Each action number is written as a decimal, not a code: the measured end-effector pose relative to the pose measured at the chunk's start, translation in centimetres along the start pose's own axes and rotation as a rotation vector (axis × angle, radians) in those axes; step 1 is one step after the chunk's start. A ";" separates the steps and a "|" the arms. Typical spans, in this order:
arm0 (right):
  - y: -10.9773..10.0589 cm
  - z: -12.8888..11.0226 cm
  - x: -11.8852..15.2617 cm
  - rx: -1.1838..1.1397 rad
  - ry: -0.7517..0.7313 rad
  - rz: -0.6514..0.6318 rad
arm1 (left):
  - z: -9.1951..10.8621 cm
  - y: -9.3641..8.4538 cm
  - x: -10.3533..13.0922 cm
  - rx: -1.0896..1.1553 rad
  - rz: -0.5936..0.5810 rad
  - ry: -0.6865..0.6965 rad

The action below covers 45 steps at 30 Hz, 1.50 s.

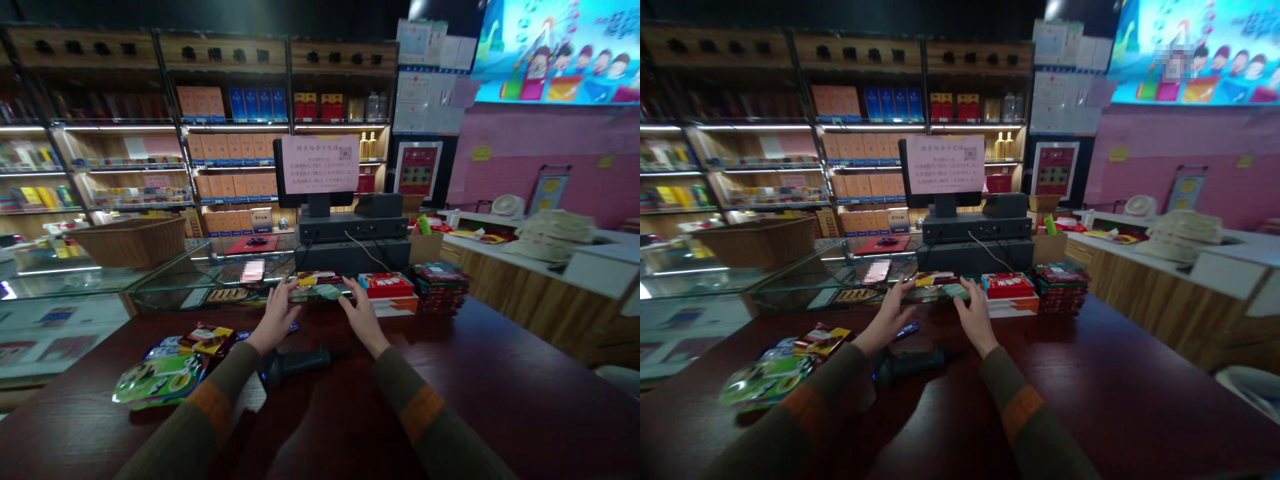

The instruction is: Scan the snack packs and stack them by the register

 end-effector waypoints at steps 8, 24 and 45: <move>-5.1 2.8 -0.8 0.110 0.012 0.125 | 3.2 5.4 -3.0 0.087 -0.039 0.014; -12.9 6.0 -1.6 0.831 0.003 0.181 | 4.5 14.9 -6.2 0.187 -0.100 -0.021; -13.9 6.6 -1.6 1.113 0.015 0.100 | 4.1 19.4 -8.0 0.138 -0.116 -0.089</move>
Point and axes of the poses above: each hand's wrist, its own x-axis away from the middle knuckle, its own y-axis out of the palm, z = x × y, the point moved 5 cm from there along -x, towards the middle knuckle, and after that the axes turned 8 degrees about x, right-handed, at the moved point
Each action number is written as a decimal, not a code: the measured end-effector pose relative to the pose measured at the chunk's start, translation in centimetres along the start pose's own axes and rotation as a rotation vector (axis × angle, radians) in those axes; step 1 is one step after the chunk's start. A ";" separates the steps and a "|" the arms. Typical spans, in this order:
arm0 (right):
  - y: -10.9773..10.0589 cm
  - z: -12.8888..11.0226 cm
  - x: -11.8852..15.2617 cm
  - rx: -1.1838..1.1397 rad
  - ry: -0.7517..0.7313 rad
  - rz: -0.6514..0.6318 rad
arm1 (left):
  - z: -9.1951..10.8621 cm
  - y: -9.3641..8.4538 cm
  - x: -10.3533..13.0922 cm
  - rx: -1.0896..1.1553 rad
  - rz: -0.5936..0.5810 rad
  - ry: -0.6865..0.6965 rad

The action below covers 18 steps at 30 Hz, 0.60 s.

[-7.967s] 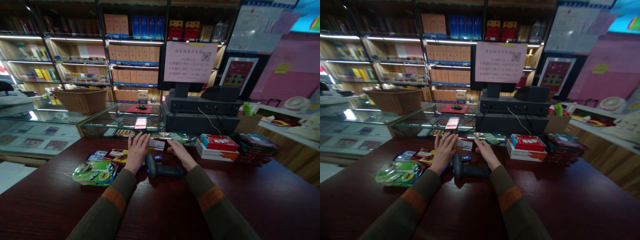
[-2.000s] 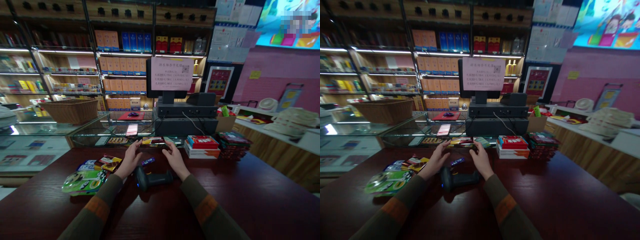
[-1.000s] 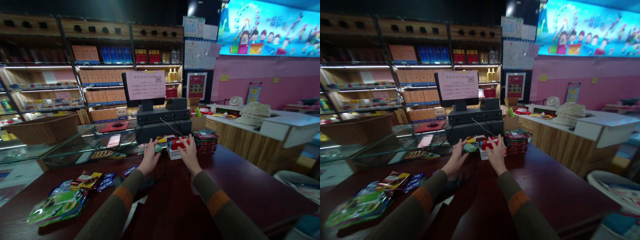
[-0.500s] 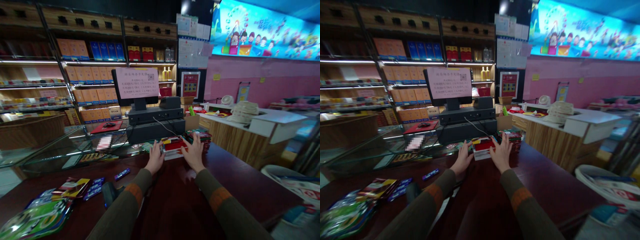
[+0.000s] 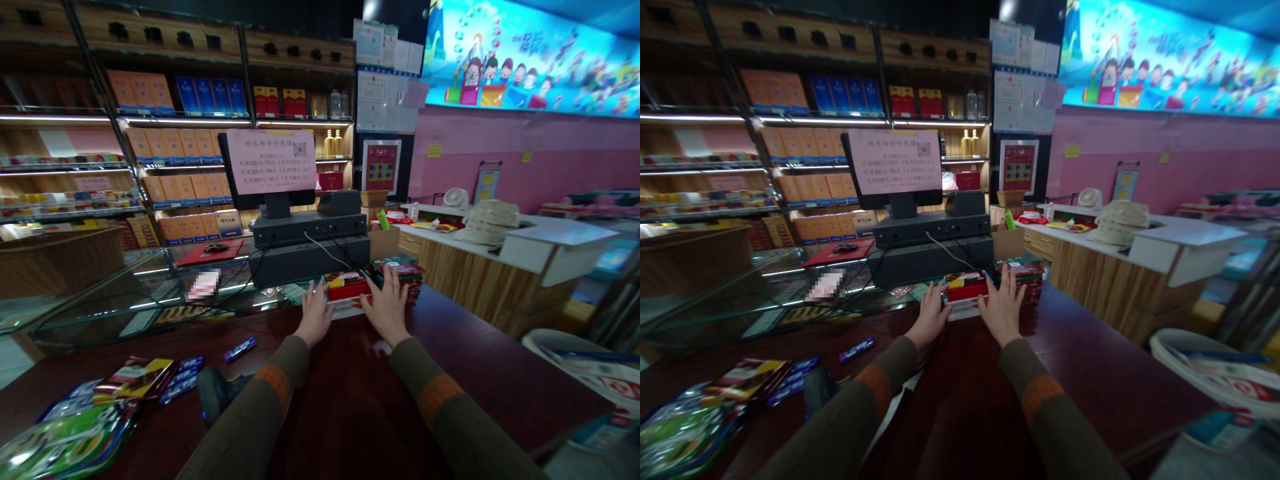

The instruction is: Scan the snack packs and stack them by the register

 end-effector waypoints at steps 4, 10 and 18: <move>0.3 0.0 -0.1 0.018 0.005 -0.003 | 0.2 0.3 0.1 0.002 -0.014 0.018; 0.6 -0.1 0.0 0.027 -0.003 -0.014 | 0.0 0.5 0.1 -0.002 -0.017 0.008; 0.9 -0.1 0.1 0.035 -0.020 -0.017 | 0.0 0.5 0.2 -0.045 -0.037 0.011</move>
Point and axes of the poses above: each hand's wrist, its own x-axis away from the middle knuckle, its own y-axis out of the palm, z = x × y, the point moved 5 cm from there along -x, towards the middle knuckle, and after that the axes turned 8 degrees about x, right-handed, at the moved point
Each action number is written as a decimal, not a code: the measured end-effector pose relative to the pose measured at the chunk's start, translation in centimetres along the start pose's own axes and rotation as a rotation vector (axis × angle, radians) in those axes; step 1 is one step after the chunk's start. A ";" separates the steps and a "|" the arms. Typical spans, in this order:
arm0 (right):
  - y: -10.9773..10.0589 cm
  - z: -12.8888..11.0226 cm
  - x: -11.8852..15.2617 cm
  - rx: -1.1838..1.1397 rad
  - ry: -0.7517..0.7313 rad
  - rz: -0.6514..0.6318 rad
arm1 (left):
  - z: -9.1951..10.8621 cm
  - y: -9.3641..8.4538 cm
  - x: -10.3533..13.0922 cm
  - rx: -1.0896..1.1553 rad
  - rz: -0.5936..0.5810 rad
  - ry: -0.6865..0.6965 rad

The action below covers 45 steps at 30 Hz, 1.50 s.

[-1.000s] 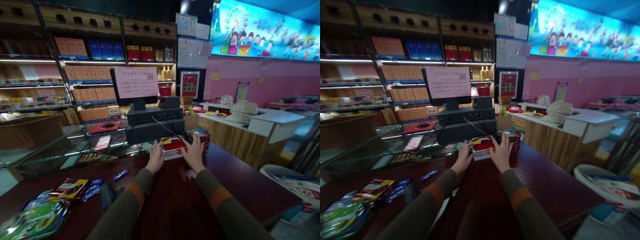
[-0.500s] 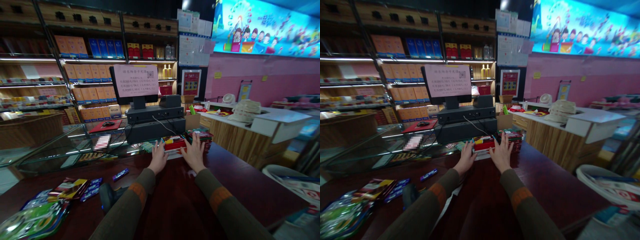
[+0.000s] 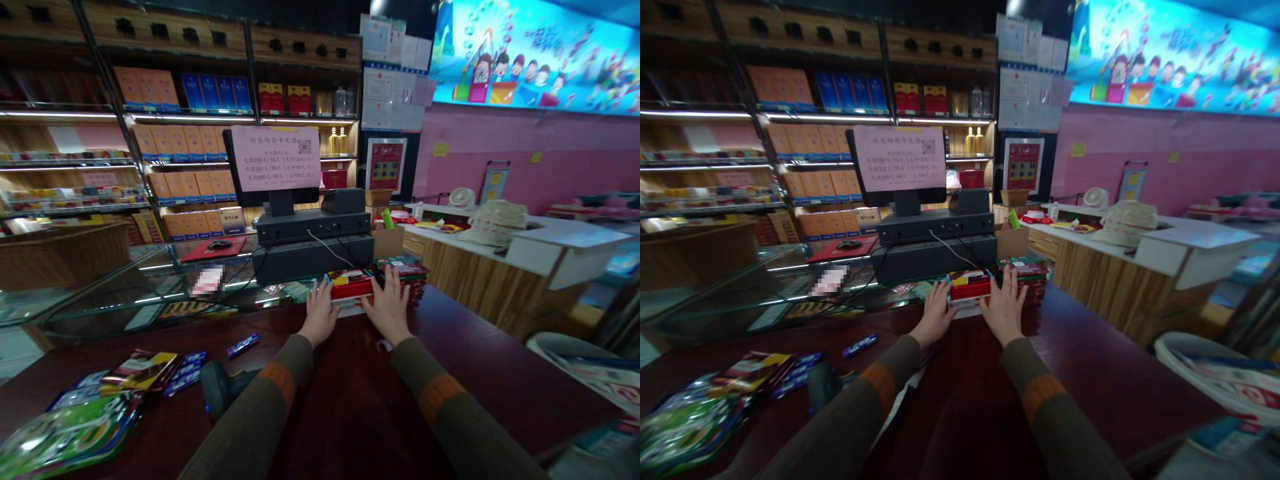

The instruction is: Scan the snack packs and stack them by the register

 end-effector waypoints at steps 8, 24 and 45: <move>0.5 0.0 0.1 0.014 -0.019 0.017 | 0.0 0.0 0.1 -0.041 -0.032 0.012; -0.9 -0.8 0.5 0.029 -0.050 -0.003 | 0.4 -1.3 1.1 -0.070 -0.043 0.015; -2.3 -12.6 2.2 -0.116 -0.284 -0.024 | -4.7 -14.0 5.4 -0.182 0.262 -0.010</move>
Point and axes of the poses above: each hand's wrist, its own x-axis away from the middle knuckle, its own y-axis out of the palm, z = x × y, the point moved 5 cm from there along -x, towards the middle knuckle, and after that the axes turned 8 degrees about x, right-handed, at the moved point
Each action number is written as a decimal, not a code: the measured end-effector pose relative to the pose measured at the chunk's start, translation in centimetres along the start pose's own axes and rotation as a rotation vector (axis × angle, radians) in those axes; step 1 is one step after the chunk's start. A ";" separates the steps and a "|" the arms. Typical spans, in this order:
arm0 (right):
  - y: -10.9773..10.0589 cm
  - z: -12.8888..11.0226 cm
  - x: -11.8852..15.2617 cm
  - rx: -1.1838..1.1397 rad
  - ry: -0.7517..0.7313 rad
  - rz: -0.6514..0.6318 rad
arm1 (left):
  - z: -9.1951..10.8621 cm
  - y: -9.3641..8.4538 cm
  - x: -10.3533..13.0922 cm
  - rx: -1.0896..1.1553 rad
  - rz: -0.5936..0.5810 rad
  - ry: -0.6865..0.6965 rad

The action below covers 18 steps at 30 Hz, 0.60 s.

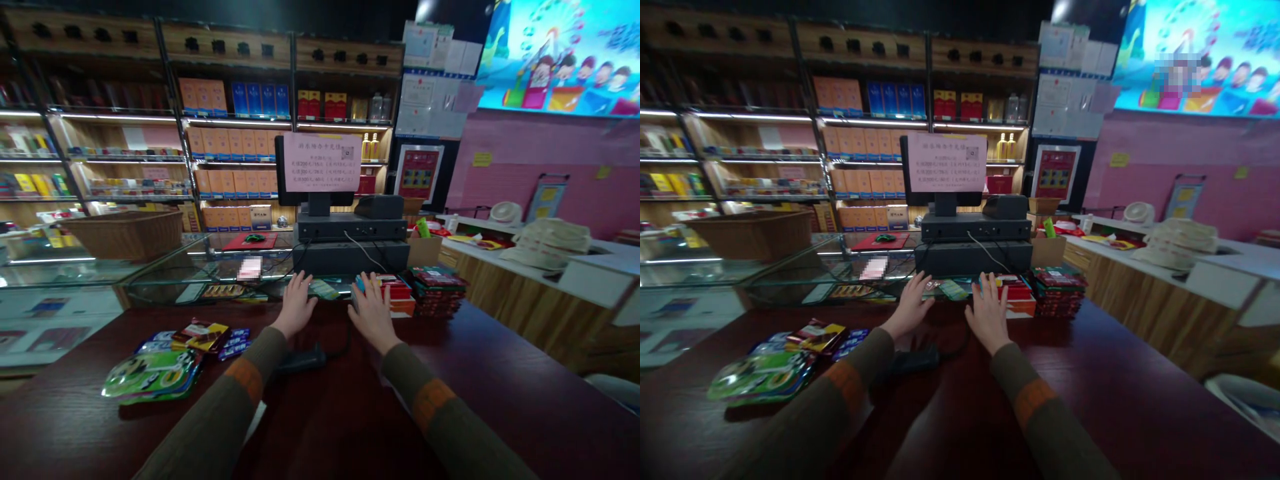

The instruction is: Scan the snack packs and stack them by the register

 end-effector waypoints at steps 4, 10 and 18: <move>0.2 -2.7 -0.3 -0.042 -0.048 -0.029 | -2.9 -3.2 0.6 -0.039 0.060 -0.022; 0.7 -6.6 -0.8 -0.113 -0.117 -0.076 | -6.8 -7.3 2.3 -0.099 0.129 -0.029; 1.0 -11.3 -1.3 -0.213 -0.187 -0.180 | -10.8 -11.3 4.7 -0.248 0.133 -0.101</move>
Point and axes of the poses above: each hand's wrist, its own x-axis away from the middle knuckle, its own y-axis out of the palm, z = x × y, the point moved 5 cm from there along -x, towards the middle knuckle, and after that the axes turned 8 degrees about x, right-handed, at the moved point
